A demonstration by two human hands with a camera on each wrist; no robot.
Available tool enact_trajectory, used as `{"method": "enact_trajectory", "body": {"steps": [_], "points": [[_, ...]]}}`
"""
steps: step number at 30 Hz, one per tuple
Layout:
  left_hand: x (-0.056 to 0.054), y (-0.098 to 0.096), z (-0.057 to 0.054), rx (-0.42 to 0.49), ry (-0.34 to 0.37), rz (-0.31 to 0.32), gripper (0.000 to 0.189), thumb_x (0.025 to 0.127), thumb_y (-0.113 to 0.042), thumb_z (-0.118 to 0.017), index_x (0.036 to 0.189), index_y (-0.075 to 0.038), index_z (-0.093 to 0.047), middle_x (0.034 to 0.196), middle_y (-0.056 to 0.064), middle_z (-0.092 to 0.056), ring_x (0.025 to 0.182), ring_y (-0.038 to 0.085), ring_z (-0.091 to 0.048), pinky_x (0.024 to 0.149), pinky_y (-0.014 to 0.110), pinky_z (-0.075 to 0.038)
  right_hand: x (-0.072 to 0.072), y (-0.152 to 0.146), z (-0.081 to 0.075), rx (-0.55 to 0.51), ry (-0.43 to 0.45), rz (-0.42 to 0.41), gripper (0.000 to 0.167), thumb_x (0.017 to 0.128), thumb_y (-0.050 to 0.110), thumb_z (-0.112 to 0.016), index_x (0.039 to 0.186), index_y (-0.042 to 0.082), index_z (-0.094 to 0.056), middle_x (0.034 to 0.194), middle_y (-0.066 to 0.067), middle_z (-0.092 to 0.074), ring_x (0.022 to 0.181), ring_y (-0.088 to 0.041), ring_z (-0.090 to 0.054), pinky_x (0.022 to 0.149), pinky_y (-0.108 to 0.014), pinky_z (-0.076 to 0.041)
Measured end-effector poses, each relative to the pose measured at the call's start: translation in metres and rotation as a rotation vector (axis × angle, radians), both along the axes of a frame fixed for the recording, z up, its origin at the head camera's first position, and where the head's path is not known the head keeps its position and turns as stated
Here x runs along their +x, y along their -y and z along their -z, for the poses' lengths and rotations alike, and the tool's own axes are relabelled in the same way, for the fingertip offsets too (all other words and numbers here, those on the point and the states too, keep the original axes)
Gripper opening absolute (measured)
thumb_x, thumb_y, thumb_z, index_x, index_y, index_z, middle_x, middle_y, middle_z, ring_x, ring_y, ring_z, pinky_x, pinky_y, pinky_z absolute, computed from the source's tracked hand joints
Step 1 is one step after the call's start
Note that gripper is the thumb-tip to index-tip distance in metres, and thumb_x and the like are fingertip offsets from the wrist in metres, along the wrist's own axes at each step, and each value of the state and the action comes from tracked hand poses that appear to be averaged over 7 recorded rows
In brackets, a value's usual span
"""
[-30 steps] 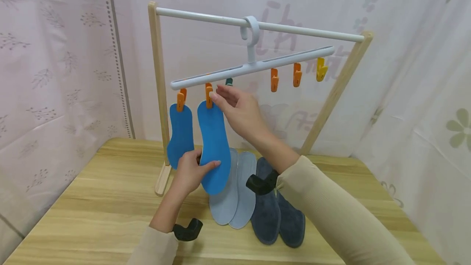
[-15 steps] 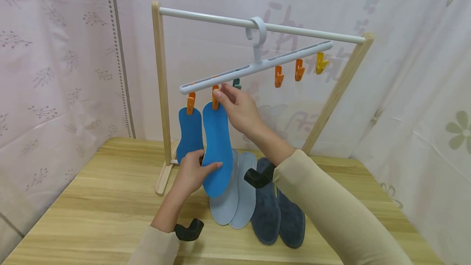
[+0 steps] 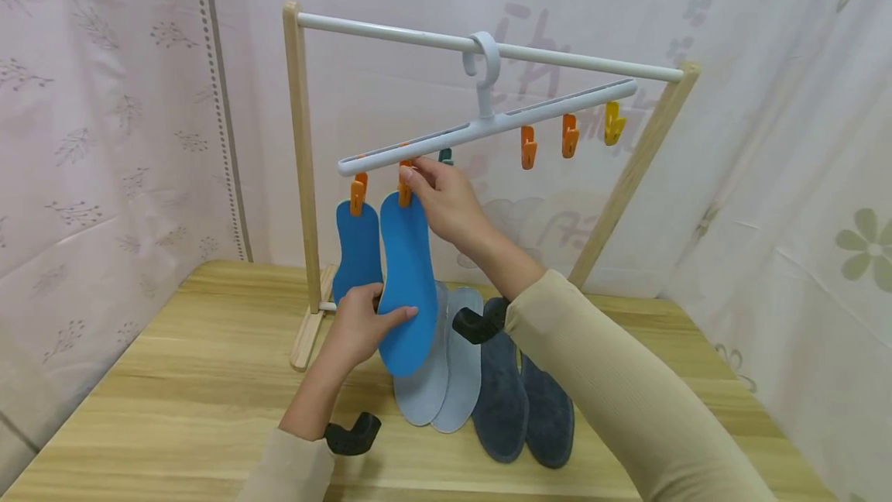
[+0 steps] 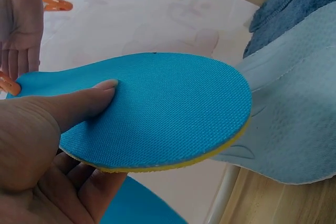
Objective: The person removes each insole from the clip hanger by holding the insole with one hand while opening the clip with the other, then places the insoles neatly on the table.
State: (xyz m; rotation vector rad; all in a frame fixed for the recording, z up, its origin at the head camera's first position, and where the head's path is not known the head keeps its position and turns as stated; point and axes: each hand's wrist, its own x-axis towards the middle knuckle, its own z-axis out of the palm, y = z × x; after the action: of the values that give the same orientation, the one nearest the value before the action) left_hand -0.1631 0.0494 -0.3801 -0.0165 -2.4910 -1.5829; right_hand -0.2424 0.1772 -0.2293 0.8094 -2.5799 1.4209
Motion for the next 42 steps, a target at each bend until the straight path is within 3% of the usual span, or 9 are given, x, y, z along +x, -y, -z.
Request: {"method": "enact_trajectory", "body": {"steps": [10, 17, 32, 42], "points": [[-0.001, 0.002, 0.001, 0.005, 0.006, 0.013, 0.035, 0.089, -0.02, -0.079, 0.114, 0.003, -0.07, 0.104, 0.017, -0.076, 0.092, 0.029, -0.075, 0.083, 0.047, -0.062, -0.001, 0.002, -0.001, -0.011, -0.004, 0.026, 0.044, 0.106, 0.031, -0.051, 0.145, 0.01, -0.055, 0.142, -0.01, -0.063, 0.137, -0.023, -0.057, 0.112, -0.039, -0.048], [-0.002, 0.002, 0.002, 0.007, 0.026, 0.012, 0.034, 0.09, -0.021, -0.078, 0.113, 0.002, -0.07, 0.103, 0.016, -0.076, 0.09, 0.026, -0.075, 0.083, 0.046, -0.063, 0.003, 0.006, 0.0, -0.035, -0.004, 0.094, 0.043, 0.104, 0.034, -0.056, 0.14, 0.012, -0.061, 0.134, -0.008, -0.069, 0.131, -0.022, -0.061, 0.108, -0.041, -0.051], [0.002, 0.005, 0.001, -0.023, 0.041, 0.004, 0.038, 0.091, -0.024, -0.077, 0.116, 0.004, -0.069, 0.107, 0.018, -0.075, 0.092, 0.031, -0.075, 0.084, 0.049, -0.062, 0.007, 0.021, 0.008, -0.31, 0.104, 0.176, 0.038, 0.1, 0.03, -0.062, 0.132, 0.01, -0.068, 0.125, -0.008, -0.074, 0.121, -0.019, -0.069, 0.104, -0.035, -0.054], [0.009, 0.012, 0.004, -0.02, 0.067, -0.006, 0.03, 0.091, -0.022, -0.077, 0.108, 0.001, -0.07, 0.096, 0.014, -0.074, 0.083, 0.021, -0.071, 0.08, 0.041, -0.061, 0.002, 0.027, 0.008, -0.42, 0.139, 0.134, 0.038, 0.1, 0.027, -0.063, 0.131, 0.006, -0.068, 0.123, -0.011, -0.073, 0.111, -0.021, -0.073, 0.095, -0.032, -0.058]]}}
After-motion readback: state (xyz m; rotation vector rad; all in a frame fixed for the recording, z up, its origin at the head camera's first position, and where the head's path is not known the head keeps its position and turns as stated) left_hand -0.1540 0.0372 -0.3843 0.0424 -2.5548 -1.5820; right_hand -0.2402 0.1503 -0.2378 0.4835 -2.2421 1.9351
